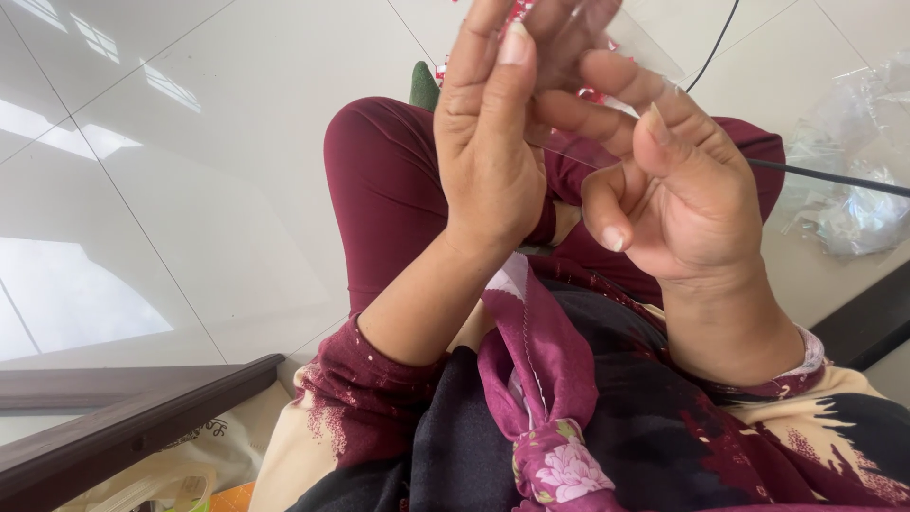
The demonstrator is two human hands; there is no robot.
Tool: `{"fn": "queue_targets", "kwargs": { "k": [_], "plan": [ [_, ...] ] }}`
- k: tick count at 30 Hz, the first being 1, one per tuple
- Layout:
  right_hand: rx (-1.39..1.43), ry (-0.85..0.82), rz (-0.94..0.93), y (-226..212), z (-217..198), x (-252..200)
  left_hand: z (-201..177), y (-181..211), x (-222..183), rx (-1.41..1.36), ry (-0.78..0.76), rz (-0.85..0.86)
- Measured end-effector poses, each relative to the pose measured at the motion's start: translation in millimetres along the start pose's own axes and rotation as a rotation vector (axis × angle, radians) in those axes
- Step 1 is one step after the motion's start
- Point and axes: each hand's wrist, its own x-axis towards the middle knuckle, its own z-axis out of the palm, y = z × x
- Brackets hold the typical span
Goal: The person puts individual red packets into clear plastic bags by hand while sitting on the floor.
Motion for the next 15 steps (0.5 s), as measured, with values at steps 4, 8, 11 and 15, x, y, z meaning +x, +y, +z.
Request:
{"fn": "queue_targets", "kwargs": {
  "k": [4,8,11,15],
  "plan": [
    [-0.116,0.02,-0.047,0,-3,-2,13,11,2,0.195,0.15,-0.14],
    [0.087,-0.122,0.069,-4,-13,0,-1,1,-2,-0.131,-0.061,-0.05],
    [0.201,-0.203,0.123,-6,-16,2,6,8,0,-0.15,-0.074,-0.093],
    [0.299,-0.35,0.109,-5,-12,6,28,30,11,-0.216,0.145,-0.294]
  ]
}}
